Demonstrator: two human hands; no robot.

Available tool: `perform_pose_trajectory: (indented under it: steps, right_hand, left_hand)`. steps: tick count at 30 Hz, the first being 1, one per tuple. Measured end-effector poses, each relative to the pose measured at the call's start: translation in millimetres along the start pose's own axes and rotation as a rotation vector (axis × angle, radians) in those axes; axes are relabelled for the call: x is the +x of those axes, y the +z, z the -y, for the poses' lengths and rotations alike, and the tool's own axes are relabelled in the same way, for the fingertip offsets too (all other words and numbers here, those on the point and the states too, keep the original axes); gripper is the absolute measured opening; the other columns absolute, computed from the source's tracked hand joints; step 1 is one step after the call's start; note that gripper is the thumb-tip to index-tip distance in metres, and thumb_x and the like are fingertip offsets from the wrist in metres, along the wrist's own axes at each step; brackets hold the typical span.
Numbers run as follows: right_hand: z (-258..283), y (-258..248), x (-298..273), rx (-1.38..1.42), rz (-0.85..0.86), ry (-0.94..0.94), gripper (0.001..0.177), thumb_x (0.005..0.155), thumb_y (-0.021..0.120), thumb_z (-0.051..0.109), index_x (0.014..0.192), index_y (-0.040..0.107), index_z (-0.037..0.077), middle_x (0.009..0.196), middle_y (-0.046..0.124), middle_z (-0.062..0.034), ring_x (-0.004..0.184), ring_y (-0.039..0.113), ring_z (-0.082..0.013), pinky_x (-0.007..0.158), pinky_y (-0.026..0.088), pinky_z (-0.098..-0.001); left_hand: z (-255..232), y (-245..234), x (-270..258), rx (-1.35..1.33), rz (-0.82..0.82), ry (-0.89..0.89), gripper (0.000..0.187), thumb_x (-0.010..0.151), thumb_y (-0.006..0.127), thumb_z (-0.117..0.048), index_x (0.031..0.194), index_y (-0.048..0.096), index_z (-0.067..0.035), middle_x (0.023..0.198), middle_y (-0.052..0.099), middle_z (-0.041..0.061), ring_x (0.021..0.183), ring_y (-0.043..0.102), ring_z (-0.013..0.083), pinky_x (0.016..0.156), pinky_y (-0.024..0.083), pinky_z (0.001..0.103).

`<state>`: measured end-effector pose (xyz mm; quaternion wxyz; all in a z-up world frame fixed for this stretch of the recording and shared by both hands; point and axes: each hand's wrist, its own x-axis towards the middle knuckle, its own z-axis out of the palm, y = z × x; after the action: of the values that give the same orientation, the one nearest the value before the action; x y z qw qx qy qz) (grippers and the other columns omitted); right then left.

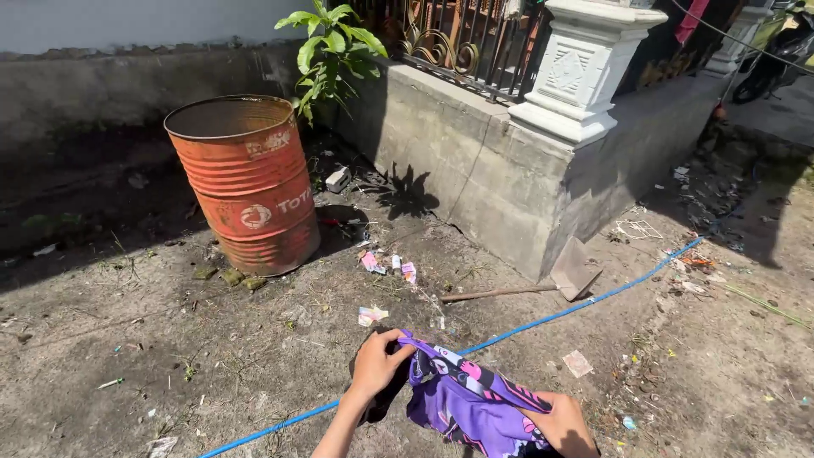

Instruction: Hanging wet laundry on an outdoor clothesline to dry

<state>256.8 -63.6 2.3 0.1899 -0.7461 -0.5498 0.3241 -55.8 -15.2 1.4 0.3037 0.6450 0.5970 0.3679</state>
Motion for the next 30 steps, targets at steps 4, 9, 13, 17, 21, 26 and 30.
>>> perform_pose_trajectory:
  steps: [4,9,13,17,21,26,30]
  right_hand:
    - [-24,18,14,0.040,-0.034,-0.039,0.030,0.076,0.072,0.030,0.104,0.080,0.022,0.096,0.082,0.0069,0.079,0.071,-0.0038,0.075,0.054,-0.0178]
    - [-46,24,0,0.075,-0.080,-0.227,0.027,0.086,0.065,0.023,0.109,0.073,0.013,0.082,0.063,0.0030,0.073,0.060,-0.0106,0.069,0.046,-0.0241]
    - [-24,19,-29,0.142,-0.033,-0.216,0.033,0.087,0.059,0.032,0.110,0.072,0.013,0.098,0.072,-0.0023,0.093,0.064,-0.0166,0.086,0.049,-0.0304]
    - [13,35,-38,0.135,-0.057,-0.245,0.017,0.088,0.066,0.027,0.093,0.071,0.011,0.076,0.064,-0.0118,0.077,0.056,-0.0235,0.077,0.046,-0.0409]
    - [77,70,-50,0.129,0.014,-0.448,0.014,0.088,0.066,0.020,0.079,0.066,0.010,0.063,0.052,-0.0020,0.069,0.046,-0.0158,0.065,0.040,-0.0298]
    - [159,171,-37,0.015,0.207,-0.627,0.011,0.088,0.067,0.023,0.084,0.068,0.013,0.065,0.056,-0.0068,0.071,0.049,-0.0195,0.068,0.043,-0.0333]
    - [259,267,-78,-0.018,0.376,-0.723,0.012,0.086,0.068,0.025,0.090,0.071,0.013,0.067,0.059,-0.0112,0.073,0.052,-0.0237,0.070,0.045,-0.0373]
  left_hand:
    - [10,-9,-7,-0.020,0.009,0.025,0.015,0.087,0.063,-0.031,0.092,0.072,-0.020,0.080,0.074,-0.008,0.042,0.047,0.0117,0.118,0.022,0.044]
    - [11,-10,-22,-0.113,0.000,-0.030,0.012,0.086,0.066,-0.027,0.090,0.075,-0.020,0.083,0.074,-0.007,0.070,0.061,0.0071,0.069,0.043,0.024]
    - [6,-23,-51,-0.175,-0.036,-0.103,0.012,0.086,0.064,-0.024,0.092,0.073,-0.020,0.100,0.075,-0.006,0.093,0.066,0.0090,0.081,0.044,0.026]
    - [31,-42,-87,-0.251,-0.183,-0.184,0.017,0.084,0.070,-0.030,0.088,0.067,-0.014,0.087,0.067,0.018,0.091,0.063,0.0321,0.084,0.048,0.043]
    - [60,-87,-137,-0.292,-0.369,-0.251,0.014,0.081,0.072,-0.028,0.086,0.068,-0.016,0.081,0.069,0.011,0.082,0.063,0.0231,0.078,0.050,0.038]
    - [108,-179,-211,-0.246,-0.580,-0.398,0.019,0.082,0.071,-0.032,0.088,0.067,-0.015,0.088,0.070,0.011,0.090,0.064,0.0299,0.084,0.049,0.042]
    - [139,-273,-290,-0.145,-0.731,-0.528,0.022,0.082,0.070,-0.036,0.089,0.066,-0.016,0.092,0.070,0.011,0.097,0.063,0.0365,0.087,0.048,0.047]
